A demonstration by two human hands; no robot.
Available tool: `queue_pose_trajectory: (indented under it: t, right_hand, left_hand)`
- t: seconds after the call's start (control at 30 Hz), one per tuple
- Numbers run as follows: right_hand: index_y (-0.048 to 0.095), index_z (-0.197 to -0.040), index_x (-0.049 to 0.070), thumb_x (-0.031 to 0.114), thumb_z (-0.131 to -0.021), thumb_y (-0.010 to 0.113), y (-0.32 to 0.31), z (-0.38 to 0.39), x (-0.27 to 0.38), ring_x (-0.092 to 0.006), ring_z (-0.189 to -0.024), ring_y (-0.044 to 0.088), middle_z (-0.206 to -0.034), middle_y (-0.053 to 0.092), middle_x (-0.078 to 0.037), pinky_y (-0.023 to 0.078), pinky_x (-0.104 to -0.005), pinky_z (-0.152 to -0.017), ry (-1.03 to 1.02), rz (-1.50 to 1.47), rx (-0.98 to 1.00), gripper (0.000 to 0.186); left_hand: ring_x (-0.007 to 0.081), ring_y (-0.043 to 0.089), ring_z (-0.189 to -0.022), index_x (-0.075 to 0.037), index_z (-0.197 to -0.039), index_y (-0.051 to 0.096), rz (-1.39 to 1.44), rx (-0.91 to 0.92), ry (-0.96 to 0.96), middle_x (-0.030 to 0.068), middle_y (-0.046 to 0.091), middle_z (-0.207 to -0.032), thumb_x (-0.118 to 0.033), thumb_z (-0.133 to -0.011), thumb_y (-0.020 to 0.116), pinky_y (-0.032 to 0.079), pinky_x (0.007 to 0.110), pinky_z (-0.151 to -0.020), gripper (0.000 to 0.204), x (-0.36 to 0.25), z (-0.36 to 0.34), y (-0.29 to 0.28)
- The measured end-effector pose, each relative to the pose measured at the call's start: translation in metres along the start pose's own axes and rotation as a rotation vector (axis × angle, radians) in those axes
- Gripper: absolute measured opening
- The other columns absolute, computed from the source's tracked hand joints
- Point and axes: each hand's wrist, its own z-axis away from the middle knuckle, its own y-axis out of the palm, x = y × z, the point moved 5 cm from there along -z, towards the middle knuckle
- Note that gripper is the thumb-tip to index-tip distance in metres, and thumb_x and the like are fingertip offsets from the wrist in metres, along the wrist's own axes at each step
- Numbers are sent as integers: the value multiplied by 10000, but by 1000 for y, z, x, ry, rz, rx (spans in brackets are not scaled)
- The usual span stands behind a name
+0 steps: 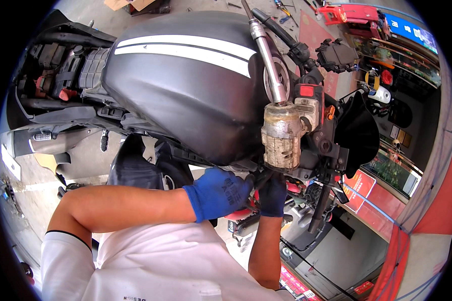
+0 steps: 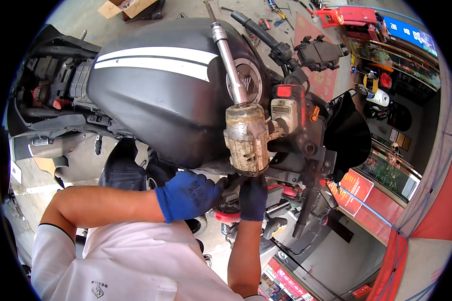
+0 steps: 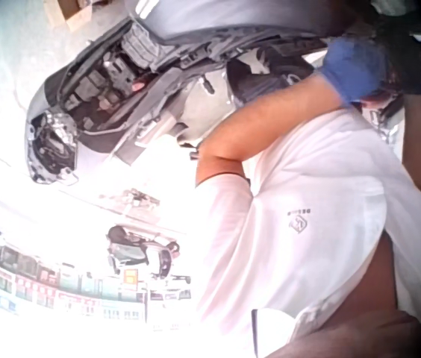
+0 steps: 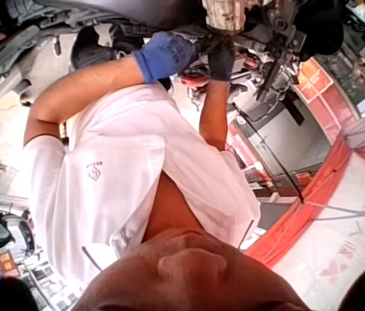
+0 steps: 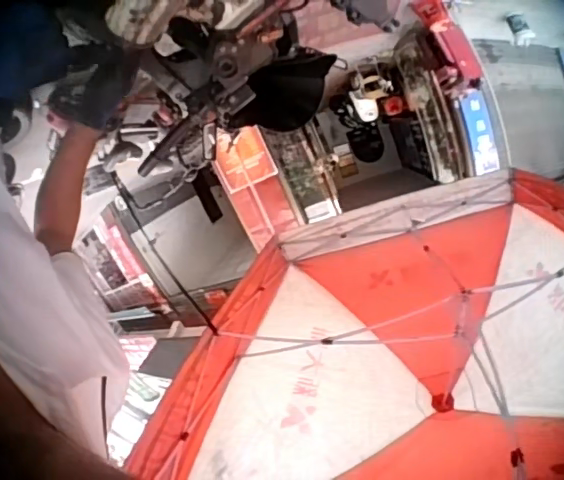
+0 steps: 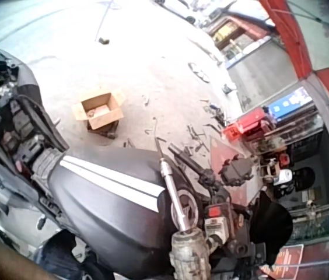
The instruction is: The person uses a cordless impact wrench to remove bolts from the motorcycle's frame and side panels. They then detach and remove the motorcycle's fuel tank, placing it aside.
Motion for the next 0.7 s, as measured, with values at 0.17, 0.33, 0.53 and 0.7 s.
queue_pose_trajectory:
  t: [0.17,0.33,0.53,0.7]
  right_hand:
    - [558,-1152,66,153,-887,603,12,-10,23,-271,-894,632,-924,669,-102,482,-346,-818,-284,357,-184,283]
    - [584,-1132,46,83,-860,606,25,-5,42,-343,-1006,580,-1134,595,-148,483,-355,-815,-443,976,-52,276]
    - [525,-1214,-16,129,-932,551,30,-3,47,-184,-981,597,-1129,592,-135,506,-308,-810,-317,777,-123,319]
    - [449,-1280,-24,179,-957,499,26,1,52,-221,-1043,577,-1171,567,-143,486,-315,-846,63,153,-188,385]
  left_hand:
    - [228,580,-493,-1,-1080,562,47,-11,-34,57,555,-554,-210,-835,573,396,368,-391,322,17,25,19]
    - [288,635,-629,-9,-1091,569,262,59,-264,137,618,-671,-301,-887,545,480,404,-530,357,37,32,21]
    - [365,623,-759,-31,-1084,590,1086,-59,-406,224,638,-858,-390,-953,479,491,406,-708,398,36,8,46]
    - [374,595,-892,-42,-1172,562,1393,-115,-549,217,637,-989,-298,-957,487,459,402,-821,343,31,1,64]
